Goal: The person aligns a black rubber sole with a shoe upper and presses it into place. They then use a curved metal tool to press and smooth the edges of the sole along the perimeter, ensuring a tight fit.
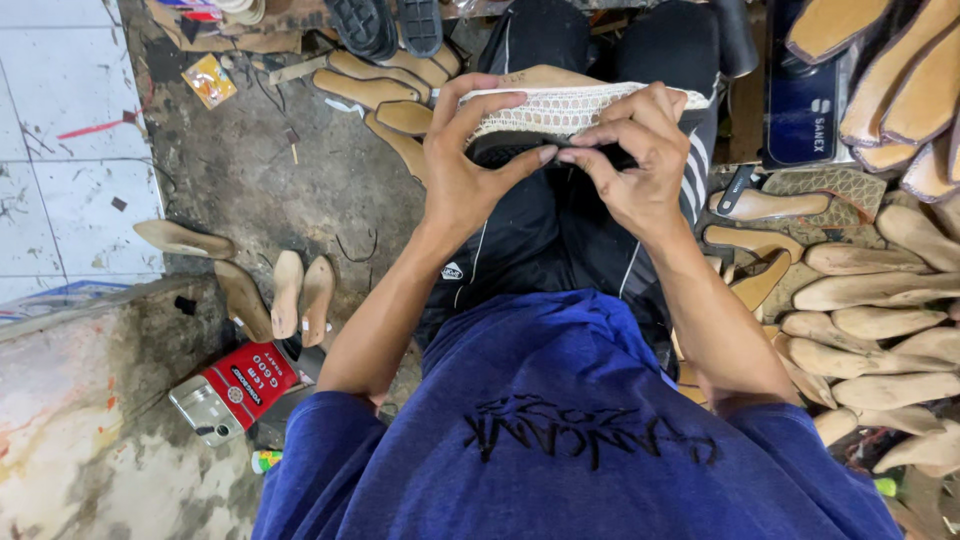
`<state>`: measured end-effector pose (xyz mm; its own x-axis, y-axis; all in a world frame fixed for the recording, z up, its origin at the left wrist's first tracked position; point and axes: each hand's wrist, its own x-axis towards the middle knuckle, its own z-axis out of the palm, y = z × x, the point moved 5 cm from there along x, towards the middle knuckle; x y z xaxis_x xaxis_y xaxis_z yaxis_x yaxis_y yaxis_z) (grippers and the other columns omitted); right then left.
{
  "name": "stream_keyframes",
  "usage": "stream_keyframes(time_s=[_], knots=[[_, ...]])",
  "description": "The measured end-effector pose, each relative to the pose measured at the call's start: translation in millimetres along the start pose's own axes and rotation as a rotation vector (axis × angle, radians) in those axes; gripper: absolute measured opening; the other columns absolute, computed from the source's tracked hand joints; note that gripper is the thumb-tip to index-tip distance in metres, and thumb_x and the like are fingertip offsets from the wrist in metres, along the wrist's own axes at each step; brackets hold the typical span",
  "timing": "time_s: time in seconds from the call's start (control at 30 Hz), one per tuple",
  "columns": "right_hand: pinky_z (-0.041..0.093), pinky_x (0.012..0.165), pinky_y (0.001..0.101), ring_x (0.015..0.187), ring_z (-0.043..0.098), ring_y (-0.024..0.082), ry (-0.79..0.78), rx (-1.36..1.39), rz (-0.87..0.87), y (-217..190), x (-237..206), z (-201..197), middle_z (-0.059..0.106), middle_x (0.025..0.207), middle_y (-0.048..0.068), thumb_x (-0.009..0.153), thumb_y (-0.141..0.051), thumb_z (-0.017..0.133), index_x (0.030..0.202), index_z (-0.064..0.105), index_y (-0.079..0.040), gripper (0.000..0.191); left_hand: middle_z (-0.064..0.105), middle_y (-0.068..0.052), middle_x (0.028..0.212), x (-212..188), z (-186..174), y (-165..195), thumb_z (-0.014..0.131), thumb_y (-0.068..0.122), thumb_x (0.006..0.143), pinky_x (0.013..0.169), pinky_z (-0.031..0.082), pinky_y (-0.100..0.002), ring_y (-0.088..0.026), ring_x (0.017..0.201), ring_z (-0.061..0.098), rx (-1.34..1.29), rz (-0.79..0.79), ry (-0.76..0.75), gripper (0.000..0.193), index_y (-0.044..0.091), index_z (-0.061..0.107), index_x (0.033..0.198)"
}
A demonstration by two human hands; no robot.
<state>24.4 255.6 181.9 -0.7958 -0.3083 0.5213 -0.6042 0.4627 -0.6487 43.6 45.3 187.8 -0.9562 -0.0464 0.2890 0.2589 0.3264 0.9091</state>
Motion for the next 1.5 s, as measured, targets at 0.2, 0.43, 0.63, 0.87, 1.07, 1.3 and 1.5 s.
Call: stream_keyframes(time_s=[0.2,0.43,0.63,0.87,1.07,1.3,1.5], knots=[[0.039,0.091,0.0369,0.094,0.058,0.023,0.02,0.005,0.091,-9,10,8,0.065,0.093,0.005,0.077,-0.016,0.1,0.094,0.079,-0.008,0.028,0.06,-0.01,0.13,-9,4,-26,0.096,0.01,0.079,0.104,0.056,-0.035,-0.023,0.12,0.066,-0.036,-0.058,0.076,0.044,0.009,0.072,0.116],[0.042,0.085,0.0449,0.095,0.056,0.038,-0.149,-0.332,-0.104,-39,23,-4,0.062,0.097,0.017,0.064,-0.012,0.094,0.096,0.072,-0.001,0.04,0.061,-0.01,0.133,-20,3,-46,0.094,0.012,0.077,0.112,0.048,-0.041,-0.032,0.128,0.058,-0.028,-0.062,0.123,0.045,0.008,0.072,0.117],[0.046,0.09,0.0399,0.102,0.059,0.03,-0.236,-0.322,-0.281,-27,7,-11,0.063,0.105,0.01,0.086,0.0,0.089,0.11,0.073,0.0,0.029,0.061,-0.011,0.143,-14,14,-38,0.086,0.027,0.088,0.123,0.035,-0.048,-0.035,0.141,0.052,0.284,0.172,-0.198,0.053,0.004,0.067,0.132],[0.049,0.076,0.0387,0.092,0.06,0.029,-0.372,-0.323,-0.266,-15,8,-11,0.061,0.094,0.008,0.079,0.003,0.087,0.094,0.068,-0.003,0.025,0.063,-0.015,0.142,-3,39,-30,0.077,0.034,0.094,0.118,0.039,-0.046,-0.035,0.136,0.054,0.397,0.293,-0.306,0.057,0.002,0.063,0.139],[0.049,0.072,0.0369,0.085,0.06,0.026,-0.365,-0.29,-0.184,-22,29,-12,0.06,0.089,0.007,0.081,-0.005,0.093,0.09,0.068,-0.003,0.027,0.067,-0.013,0.137,-6,42,-35,0.079,0.032,0.092,0.117,0.042,-0.043,-0.032,0.134,0.058,0.379,0.22,-0.233,0.051,0.006,0.067,0.135],[0.045,0.08,0.0446,0.094,0.056,0.031,-0.332,-0.439,-0.281,-29,37,-28,0.059,0.1,0.009,0.071,-0.015,0.096,0.098,0.07,-0.003,0.039,0.066,-0.009,0.137,-4,42,-28,0.081,0.03,0.089,0.117,0.043,-0.043,-0.03,0.134,0.059,0.391,0.154,-0.2,0.052,0.01,0.065,0.135],[0.049,0.083,0.0391,0.096,0.058,0.03,-0.373,-0.327,-0.213,-9,14,-38,0.06,0.101,0.01,0.083,0.002,0.09,0.1,0.067,-0.003,0.029,0.057,-0.016,0.145,1,68,-16,0.08,0.037,0.088,0.112,0.039,-0.052,-0.037,0.134,0.054,0.446,0.282,-0.375,0.07,0.005,0.052,0.145]])
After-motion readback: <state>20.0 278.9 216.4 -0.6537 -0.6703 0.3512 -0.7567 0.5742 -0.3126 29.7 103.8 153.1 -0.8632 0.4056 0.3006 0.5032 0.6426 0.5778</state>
